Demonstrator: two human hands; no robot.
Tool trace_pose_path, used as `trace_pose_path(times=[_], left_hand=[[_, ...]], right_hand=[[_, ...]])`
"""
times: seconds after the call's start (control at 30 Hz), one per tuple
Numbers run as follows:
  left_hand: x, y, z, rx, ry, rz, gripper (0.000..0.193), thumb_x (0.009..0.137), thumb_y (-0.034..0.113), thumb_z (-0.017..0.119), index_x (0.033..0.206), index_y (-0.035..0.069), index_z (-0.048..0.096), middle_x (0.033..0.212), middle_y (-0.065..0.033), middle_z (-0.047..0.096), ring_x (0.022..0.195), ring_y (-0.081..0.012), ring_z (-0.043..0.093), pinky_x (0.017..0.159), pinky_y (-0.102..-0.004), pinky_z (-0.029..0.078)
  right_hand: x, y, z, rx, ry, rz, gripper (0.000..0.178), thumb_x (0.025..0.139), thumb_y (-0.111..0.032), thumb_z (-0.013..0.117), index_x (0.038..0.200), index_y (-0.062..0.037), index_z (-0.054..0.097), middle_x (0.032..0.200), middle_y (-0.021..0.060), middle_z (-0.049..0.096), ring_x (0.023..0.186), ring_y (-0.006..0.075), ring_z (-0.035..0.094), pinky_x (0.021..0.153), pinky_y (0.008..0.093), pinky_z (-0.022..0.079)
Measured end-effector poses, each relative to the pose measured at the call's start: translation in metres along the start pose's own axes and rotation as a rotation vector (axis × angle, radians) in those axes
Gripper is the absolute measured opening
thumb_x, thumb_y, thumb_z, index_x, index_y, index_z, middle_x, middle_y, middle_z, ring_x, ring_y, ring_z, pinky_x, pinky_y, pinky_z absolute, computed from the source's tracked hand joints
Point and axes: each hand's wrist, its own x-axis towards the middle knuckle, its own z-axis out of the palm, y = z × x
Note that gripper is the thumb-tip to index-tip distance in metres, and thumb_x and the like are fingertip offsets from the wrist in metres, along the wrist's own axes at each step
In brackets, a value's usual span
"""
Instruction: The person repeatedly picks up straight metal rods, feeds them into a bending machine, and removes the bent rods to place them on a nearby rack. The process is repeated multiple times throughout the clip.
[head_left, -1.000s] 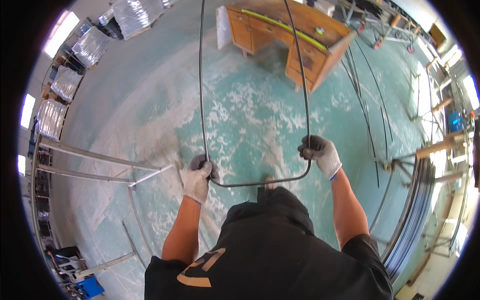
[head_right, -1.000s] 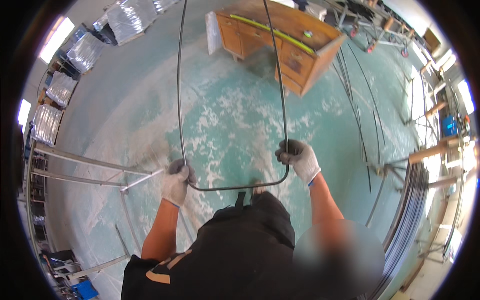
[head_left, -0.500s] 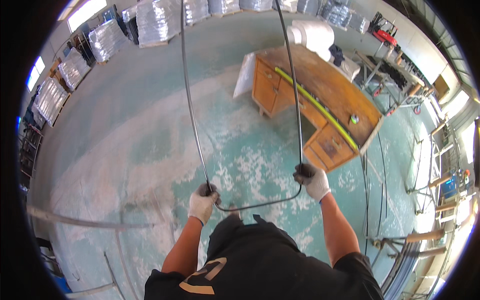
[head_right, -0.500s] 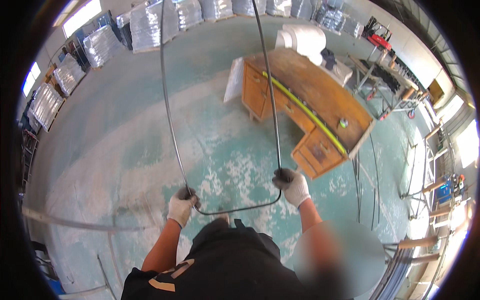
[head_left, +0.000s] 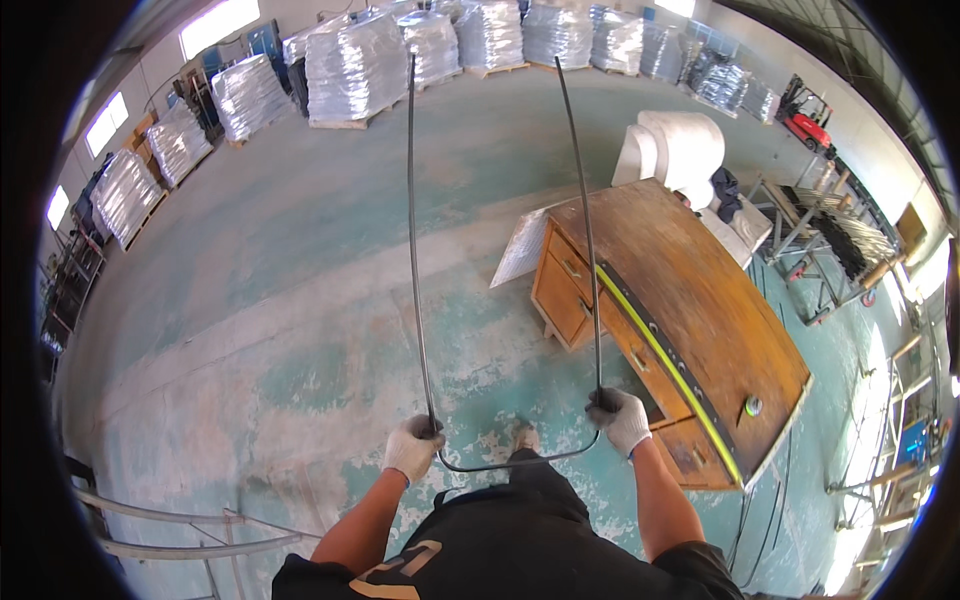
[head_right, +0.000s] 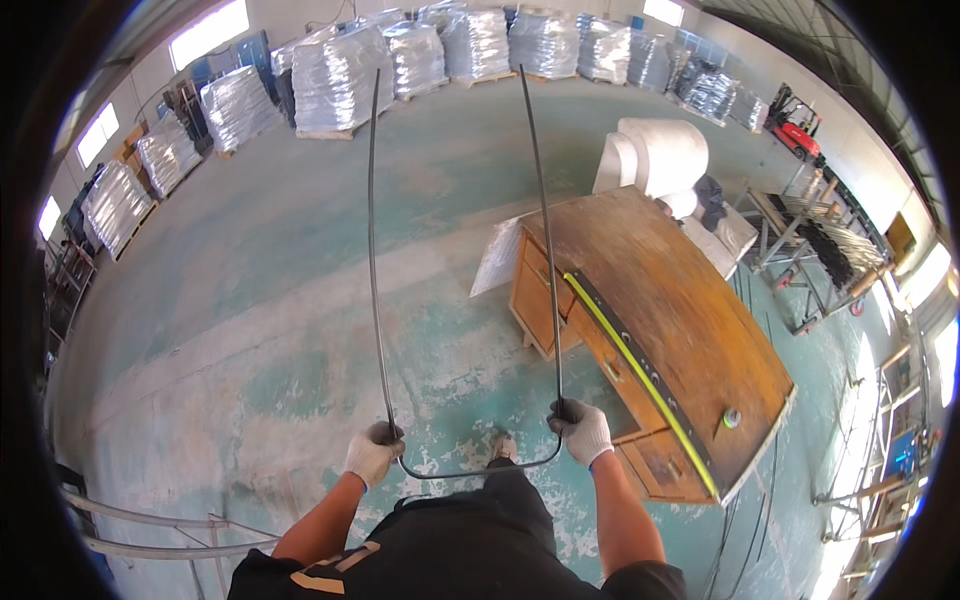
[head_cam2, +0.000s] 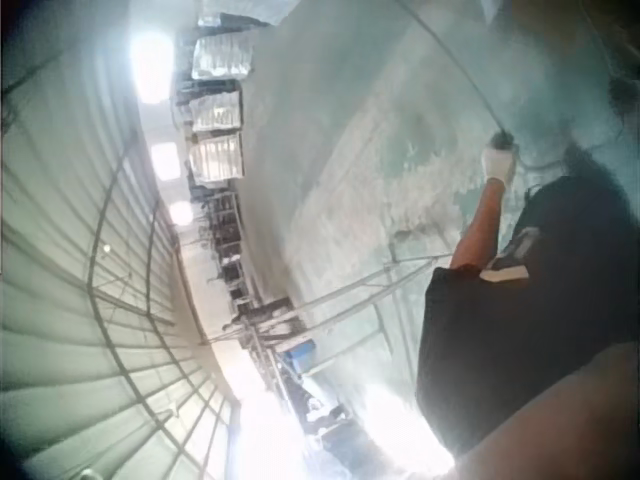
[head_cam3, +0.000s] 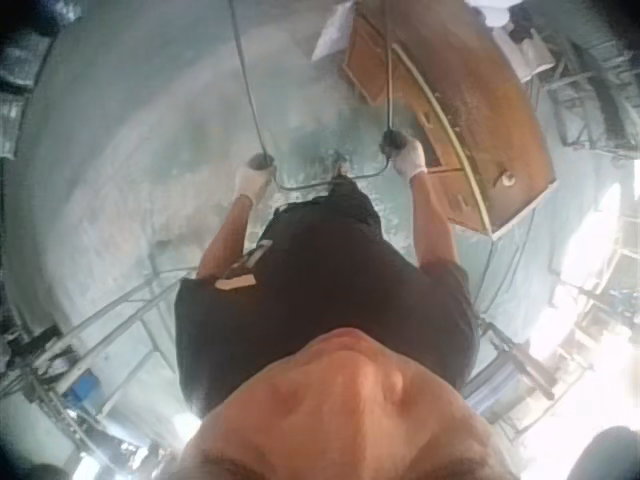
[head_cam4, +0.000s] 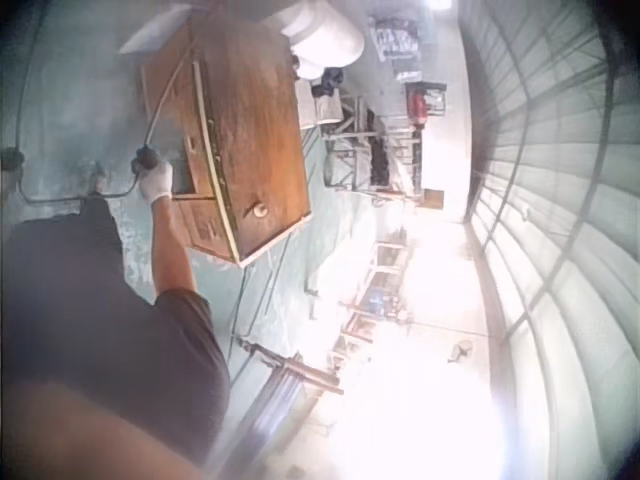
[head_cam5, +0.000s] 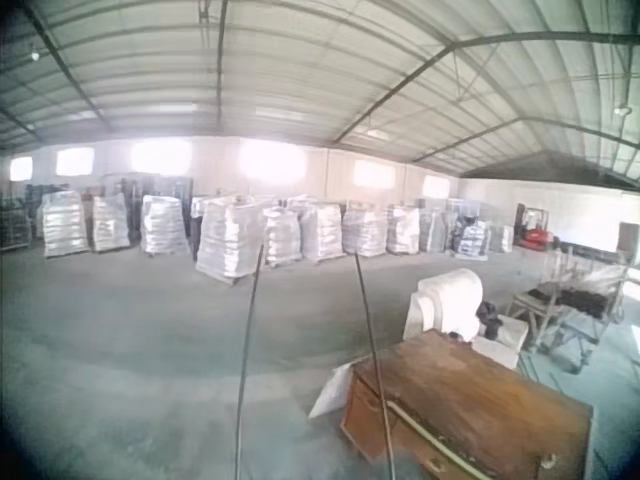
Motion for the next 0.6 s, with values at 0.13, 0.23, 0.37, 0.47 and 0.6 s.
trace_pose_path(times=[0.13, 0.23, 0.37, 0.47, 0.6], left_hand=[[0.109, 0.034, 0.023, 0.016, 0.101, 0.005, 0.03, 0.091, 0.015, 0.081, 0.118, 0.0, 0.08, 0.097, -0.0136, 0.084, 0.089, -0.0203, 0.08, 0.084, -0.0363, 0.062], [0.172, 0.111, 0.031, -0.074, 0.153, -0.002, 0.029, 0.092, 0.012, 0.081, 0.117, -0.001, 0.079, 0.095, -0.0128, 0.083, 0.084, -0.0185, 0.078, 0.08, -0.0358, 0.062], [0.272, 0.163, 0.041, -0.187, 0.204, -0.045, 0.027, 0.093, 0.01, 0.08, 0.117, -0.002, 0.078, 0.093, -0.0109, 0.081, 0.081, -0.0167, 0.075, 0.077, -0.0353, 0.061], [0.359, 0.185, 0.042, -0.149, 0.244, 0.01, 0.027, 0.093, 0.01, 0.079, 0.117, -0.002, 0.078, 0.093, -0.0091, 0.079, 0.082, -0.0159, 0.073, 0.076, -0.0352, 0.061], [0.485, 0.212, 0.052, -0.132, 0.296, 0.09, 0.028, 0.093, 0.018, 0.078, 0.115, 0.002, 0.079, 0.092, -0.0153, 0.08, 0.082, -0.0235, 0.077, 0.079, -0.0389, 0.06]], right_hand=[[0.142, -0.031, -0.038, -0.142, -0.075, -0.046, 0.035, 0.097, 0.005, 0.081, 0.131, 0.0062, 0.074, 0.116, 0.0116, 0.085, 0.105, 0.0155, 0.077, 0.096, 0.034, 0.061], [0.237, -0.073, -0.053, -0.161, -0.047, -0.067, 0.035, 0.098, 0.005, 0.079, 0.133, 0.0055, 0.074, 0.114, 0.0101, 0.084, 0.103, 0.0146, 0.076, 0.095, 0.0334, 0.061], [0.362, -0.11, -0.067, -0.065, -0.048, -0.142, 0.029, 0.1, 0.002, 0.079, 0.129, 0.0057, 0.076, 0.108, 0.0065, 0.082, 0.099, 0.0132, 0.074, 0.094, 0.0324, 0.061], [0.461, -0.13, -0.067, -0.212, -0.004, -0.269, 0.033, 0.099, 0.003, 0.079, 0.133, 0.0046, 0.076, 0.113, 0.0108, 0.084, 0.101, 0.0133, 0.076, 0.093, 0.0328, 0.061], [0.573, -0.158, -0.065, -0.301, 0.085, -0.244, 0.035, 0.098, 0.001, 0.081, 0.133, 0.003, 0.077, 0.116, 0.0151, 0.086, 0.104, 0.0153, 0.079, 0.094, 0.0335, 0.062]])
